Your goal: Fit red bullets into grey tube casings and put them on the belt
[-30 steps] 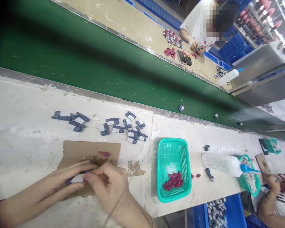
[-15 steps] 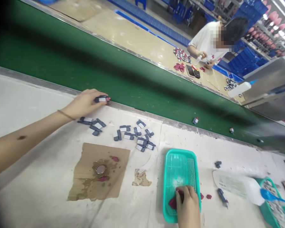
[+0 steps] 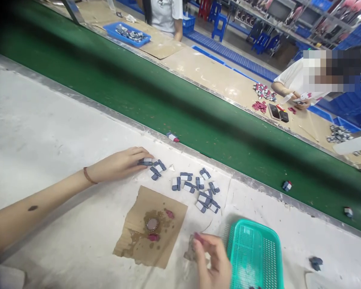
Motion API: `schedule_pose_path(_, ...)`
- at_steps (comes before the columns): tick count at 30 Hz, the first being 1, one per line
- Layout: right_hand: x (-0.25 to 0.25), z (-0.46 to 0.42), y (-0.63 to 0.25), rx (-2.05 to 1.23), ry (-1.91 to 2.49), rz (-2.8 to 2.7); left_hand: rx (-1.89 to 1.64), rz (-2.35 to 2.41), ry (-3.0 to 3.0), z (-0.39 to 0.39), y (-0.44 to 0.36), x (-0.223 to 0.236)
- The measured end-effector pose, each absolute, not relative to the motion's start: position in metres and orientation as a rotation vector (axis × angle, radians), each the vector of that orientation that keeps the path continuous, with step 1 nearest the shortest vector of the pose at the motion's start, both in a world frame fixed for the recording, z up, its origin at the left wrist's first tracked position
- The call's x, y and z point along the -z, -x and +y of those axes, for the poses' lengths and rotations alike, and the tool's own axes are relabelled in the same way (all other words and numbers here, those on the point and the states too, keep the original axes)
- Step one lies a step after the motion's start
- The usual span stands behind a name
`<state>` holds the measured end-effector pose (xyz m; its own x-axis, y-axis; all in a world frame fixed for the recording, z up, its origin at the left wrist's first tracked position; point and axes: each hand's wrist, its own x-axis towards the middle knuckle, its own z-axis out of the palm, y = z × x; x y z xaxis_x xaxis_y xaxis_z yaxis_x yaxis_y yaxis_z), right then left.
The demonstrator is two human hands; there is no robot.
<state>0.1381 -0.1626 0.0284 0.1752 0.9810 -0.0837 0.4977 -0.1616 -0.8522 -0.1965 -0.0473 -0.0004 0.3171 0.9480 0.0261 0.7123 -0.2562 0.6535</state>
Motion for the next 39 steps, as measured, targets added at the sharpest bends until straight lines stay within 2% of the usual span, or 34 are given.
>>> schedule_pose_path(2,-0.023,-0.152,-0.112,-1.034,1.603,-1.605,-0.629,1.539,-1.984,-0.053,0.194,0.000)
schedule_pose_path(5,-0.014,-0.143,-0.083,-1.024,1.389,-1.891,-0.772,1.623,-1.710,-0.066,0.191,-0.005)
schedule_pose_path(8,-0.005,-0.140,-0.066,-0.896,1.221,-2.158,-0.859,1.599,-1.305,-0.085,0.187,-0.011)
schedule_pose_path(13,0.003,-0.140,-0.056,-0.498,1.117,-2.482,-0.927,1.389,-1.047,-0.113,0.171,-0.016)
schedule_pose_path(21,0.003,-0.140,-0.052,-0.407,1.128,-2.540,-0.949,1.259,-0.922,-0.139,0.135,-0.008)
schedule_pose_path(25,-0.001,-0.139,-0.053,-0.583,1.123,-2.474,-0.940,1.212,-0.959,-0.146,0.127,-0.002)
schedule_pose_path(32,-0.014,-0.128,-0.073,-1.416,1.317,-1.714,-0.717,1.253,-1.274,-0.155,0.129,-0.006)
schedule_pose_path(35,-0.015,-0.127,-0.077,-1.540,1.260,-1.455,-0.659,1.195,-1.474,-0.157,0.131,-0.007)
schedule_pose_path(39,-0.017,-0.127,-0.076,-1.550,1.170,-1.420,-0.586,1.138,-1.648,-0.159,0.133,-0.007)
